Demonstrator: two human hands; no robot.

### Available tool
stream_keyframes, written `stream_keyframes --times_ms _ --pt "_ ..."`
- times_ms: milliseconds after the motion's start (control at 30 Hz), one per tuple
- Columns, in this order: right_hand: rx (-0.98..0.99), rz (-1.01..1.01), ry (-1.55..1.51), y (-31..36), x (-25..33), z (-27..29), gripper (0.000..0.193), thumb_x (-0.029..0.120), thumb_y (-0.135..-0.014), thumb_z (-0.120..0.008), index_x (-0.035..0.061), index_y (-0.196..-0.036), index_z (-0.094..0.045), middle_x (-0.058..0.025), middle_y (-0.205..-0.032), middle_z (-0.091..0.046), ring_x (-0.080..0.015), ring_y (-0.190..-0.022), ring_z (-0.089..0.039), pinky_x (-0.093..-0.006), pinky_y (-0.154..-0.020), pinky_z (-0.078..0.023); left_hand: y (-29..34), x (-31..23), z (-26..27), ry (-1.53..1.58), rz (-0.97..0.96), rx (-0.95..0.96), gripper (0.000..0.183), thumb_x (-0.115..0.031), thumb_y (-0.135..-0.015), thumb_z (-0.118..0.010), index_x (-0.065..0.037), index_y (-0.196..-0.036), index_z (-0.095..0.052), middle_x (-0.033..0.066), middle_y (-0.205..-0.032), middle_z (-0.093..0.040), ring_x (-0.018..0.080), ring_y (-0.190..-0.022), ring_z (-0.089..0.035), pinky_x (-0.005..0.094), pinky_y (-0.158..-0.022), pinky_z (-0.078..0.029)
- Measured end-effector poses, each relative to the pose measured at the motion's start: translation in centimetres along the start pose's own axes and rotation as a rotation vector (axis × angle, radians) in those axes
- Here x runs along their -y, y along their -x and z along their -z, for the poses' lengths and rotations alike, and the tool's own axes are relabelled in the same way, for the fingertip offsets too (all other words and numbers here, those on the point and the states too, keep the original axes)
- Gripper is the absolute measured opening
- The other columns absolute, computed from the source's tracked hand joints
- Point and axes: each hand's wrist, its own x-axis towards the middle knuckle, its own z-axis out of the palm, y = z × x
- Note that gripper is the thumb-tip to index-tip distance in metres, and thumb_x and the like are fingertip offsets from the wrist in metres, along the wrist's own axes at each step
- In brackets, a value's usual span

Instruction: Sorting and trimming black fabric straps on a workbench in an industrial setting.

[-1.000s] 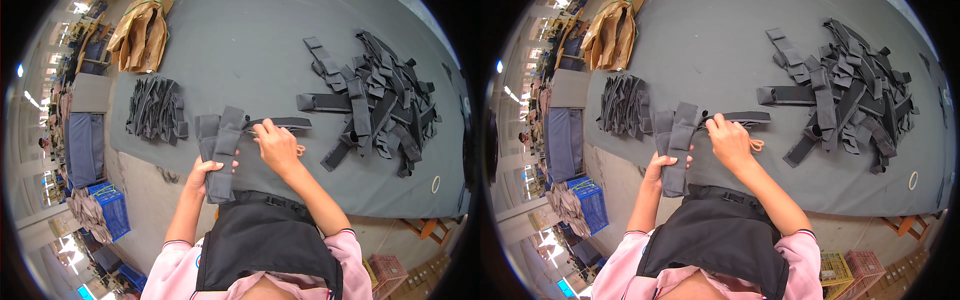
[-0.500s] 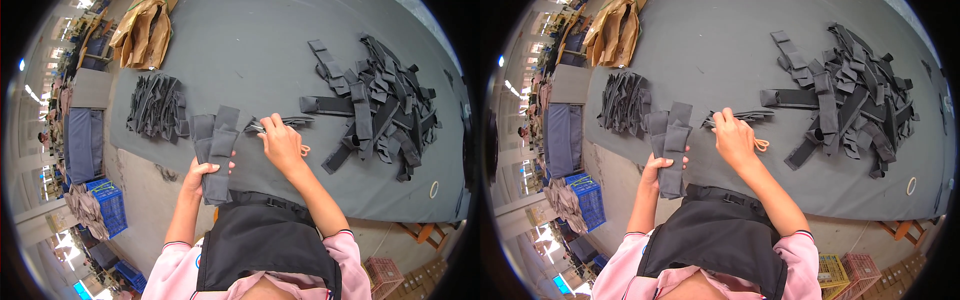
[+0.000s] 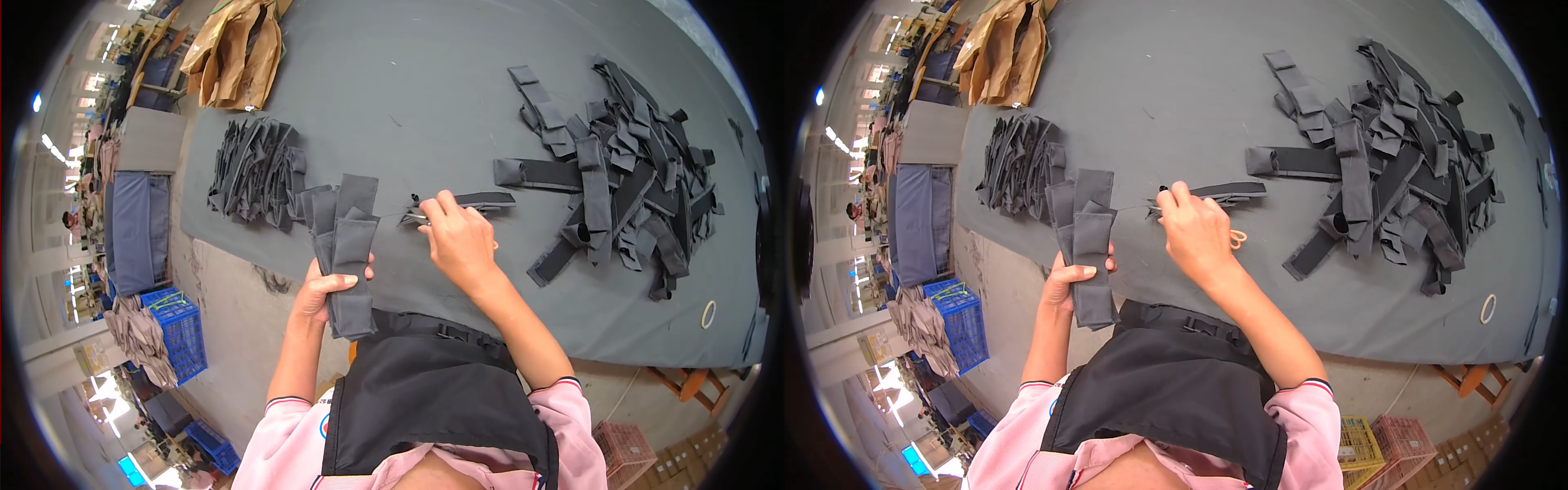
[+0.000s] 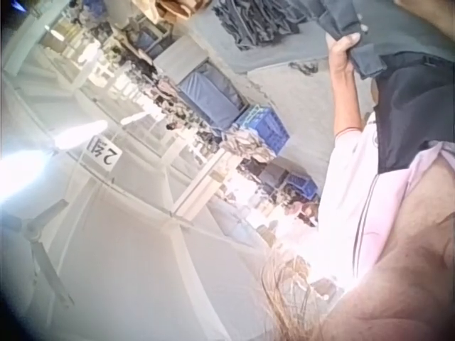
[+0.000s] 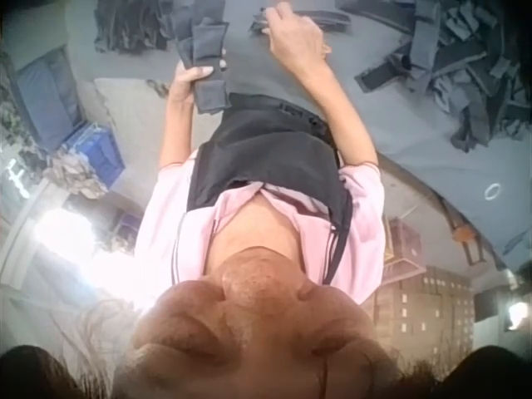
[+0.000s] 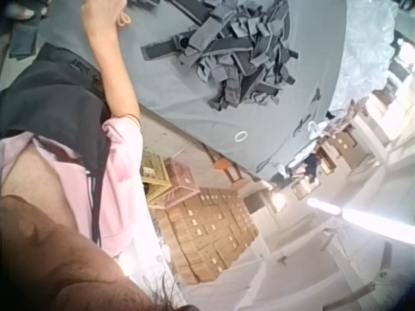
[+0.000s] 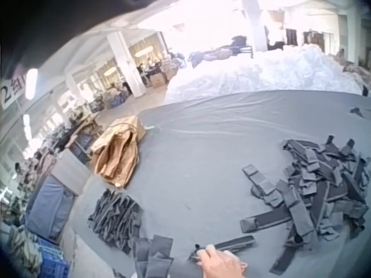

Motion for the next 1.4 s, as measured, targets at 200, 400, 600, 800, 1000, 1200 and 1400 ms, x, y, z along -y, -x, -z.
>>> stream_keyframes --times_ms 200,400,600,800,1000,1200,1400 --pt "0.082 0.089 0.053 -0.5 0.4 -2.4 0.023 0.006 -0.067 -0.066 0.0061 -0.086 -0.053 -0.0064 -0.082 -0.052 -0.021 -0.067 -0.06 -0.0336 -0.059 -0.045 -0.1 0.0 -0.4 -0.068 0.008 0.022 0.045 -0.013 -0.063 -0.072 0.001 -0.103 -0.059 0.0096 -0.086 -0.063 0.0161 -0.077 -0.06 0.0267 -0.07 -0.048" --pt "-0.007 -0.184 -0.208 2.1 -0.5 -1.1 0.022 0.012 -0.074 -0.068 0.0057 -0.09 -0.055 -0.0069 -0.085 -0.054 -0.0236 -0.065 -0.059 -0.034 -0.059 -0.046 -0.3 -1.5 -0.1 -0.192 -0.064 -0.063 0.041 -0.008 -0.07 -0.071 0.002 -0.107 -0.056 0.0071 -0.091 -0.063 0.0165 -0.084 -0.06 0.0283 -0.075 -0.047" --pt "0.021 -0.957 -1.063 10.6 -5.3 -2.2 0.035 0.019 -0.086 -0.059 0.0007 -0.115 -0.052 -0.0096 -0.096 -0.058 -0.0143 -0.061 -0.059 -0.0256 -0.04 -0.04 -9.9 -1.9 -6.9 -1.384 -0.678 -0.006 0.052 -0.001 -0.068 -0.063 0.002 -0.119 -0.05 0.0173 -0.106 -0.055 0.0299 -0.1 -0.054 0.034 -0.092 -0.042" --pt "-0.421 -1.011 -1.453 7.2 -3.9 -3.1 0.047 0.021 -0.098 -0.041 -0.0015 -0.136 -0.028 -0.0133 -0.113 -0.056 -0.0149 -0.066 -0.064 -0.0157 -0.036 -0.03 -15.9 2.3 -11.7 -1.467 -0.138 0.427 0.058 -0.014 -0.07 -0.07 0.0 -0.122 -0.05 0.0167 -0.114 -0.051 0.0289 -0.104 -0.052 0.0361 -0.094 -0.041" --pt "-0.464 -0.742 -1.276 7.0 -1.8 -3.8 0.036 0.013 -0.096 -0.042 -0.0003 -0.129 -0.039 -0.0123 -0.104 -0.051 -0.013 -0.053 -0.057 -0.0226 -0.053 -0.047 -11.5 1.2 -9.7 -0.539 0.196 0.522 0.053 -0.017 -0.07 -0.075 0.0 -0.116 -0.055 0.0064 -0.109 -0.06 0.0164 -0.1 -0.056 0.0308 -0.089 -0.044" --pt "0.085 -0.499 -1.294 8.0 3.0 -0.7 0.041 0.007 -0.094 -0.043 0.0067 -0.135 -0.04 -0.0111 -0.114 -0.054 -0.0121 -0.056 -0.056 -0.0263 -0.058 -0.049 -3.2 1.8 -3.5 -0.321 0.122 0.094 0.059 -0.008 -0.069 -0.072 -0.001 -0.123 -0.049 0.0098 -0.101 -0.061 0.0203 -0.093 -0.06 0.0343 -0.083 -0.048" --pt "0.038 -0.481 -1.087 8.5 2.6 1.1 0.028 0.003 -0.09 -0.05 0.0044 -0.117 -0.053 -0.0093 -0.095 -0.062 -0.0115 -0.06 -0.055 -0.0257 -0.06 -0.049 -1.5 2.9 2.9 0.228 0.025 -0.181 0.052 -0.008 -0.075 -0.065 -0.003 -0.123 -0.046 0.0095 -0.083 -0.057 0.0204 -0.073 -0.057 0.0362 -0.072 -0.051"
